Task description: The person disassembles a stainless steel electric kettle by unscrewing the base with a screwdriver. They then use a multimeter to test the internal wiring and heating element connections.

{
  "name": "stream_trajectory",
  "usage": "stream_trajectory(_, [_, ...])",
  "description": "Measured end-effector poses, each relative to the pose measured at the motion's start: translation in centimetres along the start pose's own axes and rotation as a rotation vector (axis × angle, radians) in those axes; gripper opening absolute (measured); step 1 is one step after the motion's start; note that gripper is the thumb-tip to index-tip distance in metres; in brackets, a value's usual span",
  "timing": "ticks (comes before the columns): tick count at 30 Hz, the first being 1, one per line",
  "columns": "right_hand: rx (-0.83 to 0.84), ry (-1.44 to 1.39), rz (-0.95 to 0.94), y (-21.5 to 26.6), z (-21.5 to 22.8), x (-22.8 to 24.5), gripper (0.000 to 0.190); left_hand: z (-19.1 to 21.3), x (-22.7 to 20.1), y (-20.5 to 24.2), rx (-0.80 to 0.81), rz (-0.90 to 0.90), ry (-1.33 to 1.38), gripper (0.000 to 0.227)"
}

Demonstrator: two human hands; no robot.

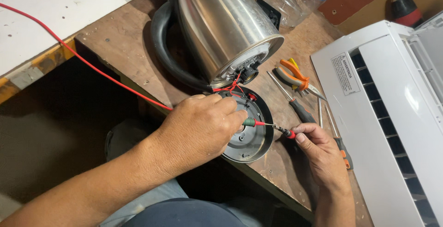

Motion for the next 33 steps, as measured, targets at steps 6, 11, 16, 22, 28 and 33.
stream_trajectory(6, [-0.013,0.006,-0.014,0.1,-0.1,-0.2,0.013,-0.5,-0.3,0.0,0.028,-0.009,0.007,0.012])
stream_trajectory(11, [-0.011,0.007,-0.030,0.2,-0.2,-0.2,0.014,-0.8,-0.8,0.0,0.024,0.008,-0.020,0.012])
stream_trajectory(16, [-0.026,0.036,-0.059,0.3,-0.2,-0.5,0.016,-1.2,-0.9,0.2,0.049,0.087,-0.030,0.008])
stream_trajectory(22, [-0.140,-0.004,-0.083,0.5,-1.1,0.3,0.018,-1.3,-0.9,0.4,0.017,0.214,-0.096,0.008])
stream_trajectory(28, [-0.194,0.347,-0.146,0.3,-2.1,3.9,0.015,-1.3,-0.2,0.4,0.052,0.219,-0.123,0.004])
stream_trajectory(33, [0.135,1.102,0.008,-1.4,-4.6,12.7,0.014,-1.5,0.4,0.6,0.062,0.231,-0.134,0.005])
Point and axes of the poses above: each hand's wrist, its own y-axis away from the middle knuckle, its own z-axis out of the back of the hand, x = y × z, the point moved 6 cm from there along -y, towards the middle knuckle, and after that the axes turned 13 degrees about z, right-handed, at the moved point
